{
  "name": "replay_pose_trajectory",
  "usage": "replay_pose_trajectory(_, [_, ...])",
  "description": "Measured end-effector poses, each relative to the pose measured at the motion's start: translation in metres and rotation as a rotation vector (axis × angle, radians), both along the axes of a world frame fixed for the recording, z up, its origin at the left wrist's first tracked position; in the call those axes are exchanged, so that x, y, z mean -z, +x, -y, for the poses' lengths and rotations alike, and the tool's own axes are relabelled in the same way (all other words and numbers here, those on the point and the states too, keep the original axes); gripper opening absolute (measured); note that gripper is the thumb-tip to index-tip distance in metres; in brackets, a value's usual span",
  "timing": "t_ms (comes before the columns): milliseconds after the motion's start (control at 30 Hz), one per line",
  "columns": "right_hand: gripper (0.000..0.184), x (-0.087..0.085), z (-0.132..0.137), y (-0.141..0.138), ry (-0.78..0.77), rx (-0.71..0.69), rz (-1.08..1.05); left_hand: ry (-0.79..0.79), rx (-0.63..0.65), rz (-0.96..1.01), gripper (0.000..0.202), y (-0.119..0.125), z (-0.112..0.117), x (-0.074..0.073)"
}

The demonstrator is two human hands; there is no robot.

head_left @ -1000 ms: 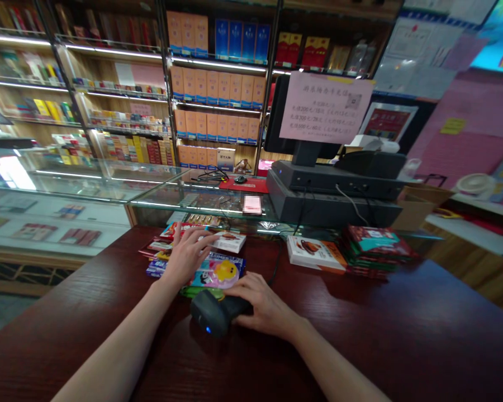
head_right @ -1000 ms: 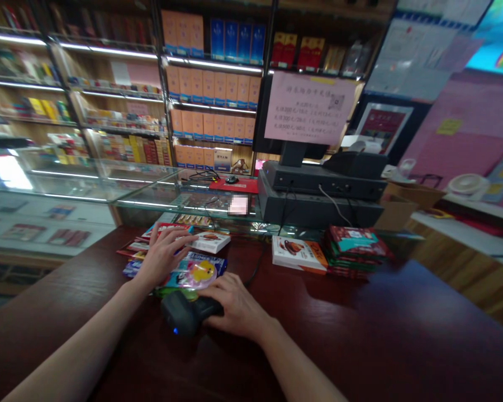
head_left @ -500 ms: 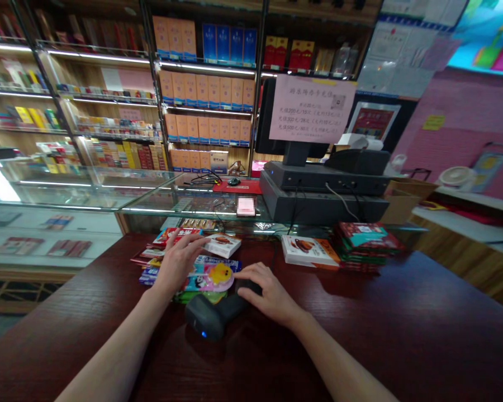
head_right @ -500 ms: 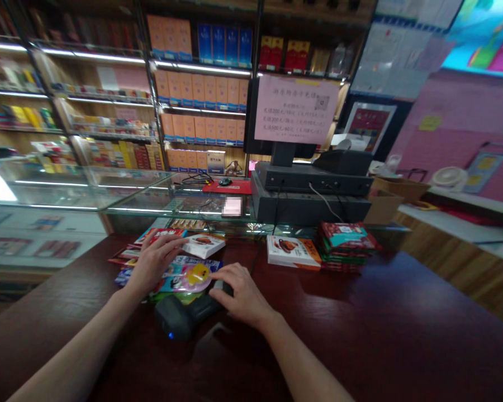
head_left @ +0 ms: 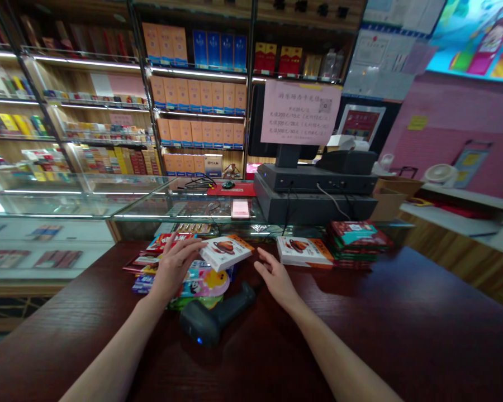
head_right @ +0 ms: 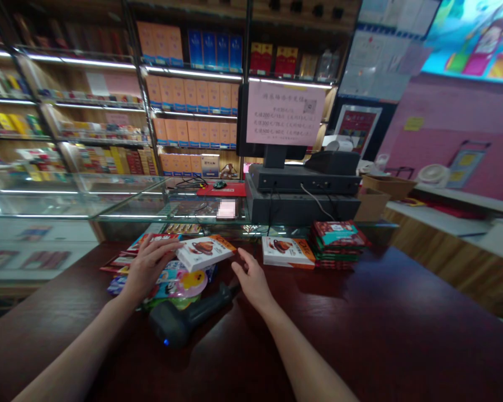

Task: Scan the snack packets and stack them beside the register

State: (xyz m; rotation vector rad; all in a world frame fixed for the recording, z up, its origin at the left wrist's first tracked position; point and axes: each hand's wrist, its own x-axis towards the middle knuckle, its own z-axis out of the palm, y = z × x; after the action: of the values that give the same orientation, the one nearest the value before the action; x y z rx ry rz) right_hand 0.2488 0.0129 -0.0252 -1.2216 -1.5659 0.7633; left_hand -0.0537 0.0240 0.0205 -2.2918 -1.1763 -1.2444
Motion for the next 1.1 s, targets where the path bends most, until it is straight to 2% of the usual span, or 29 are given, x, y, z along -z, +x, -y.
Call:
replay_pose_trajectory(267, [0.074,-0.007,-0.001,-0.002,-0.142,-0.01,-0.368,0.046,0.05,0.1,0.026,0.01,0.0,-0.001])
replay_pose_trajectory(400, [0.077,-0.014,0.004,-0.005,-0.166,-0.017,-0.489,0.041,-0.008,0.229,0.025,0.012,0.001,0.001])
replay_pose_trajectory(700, [0.08,-0.022,0.011,-0.008,-0.162,-0.035,-0.489,-0.005,-0.063,0.211,0.031,0.012,0.002,0.001])
replay_pose_trajectory(1000, [0.076,-0.026,0.015,-0.009,-0.126,-0.056,-0.467,-0.143,-0.051,0.216,0.04,0.011,-0.002,0.004])
replay_pose_trajectory(1100, [0.076,-0.026,0.016,-0.01,-0.121,-0.069,-0.469,-0.211,-0.084,0.232,0.042,0.011,-0.002,0.006])
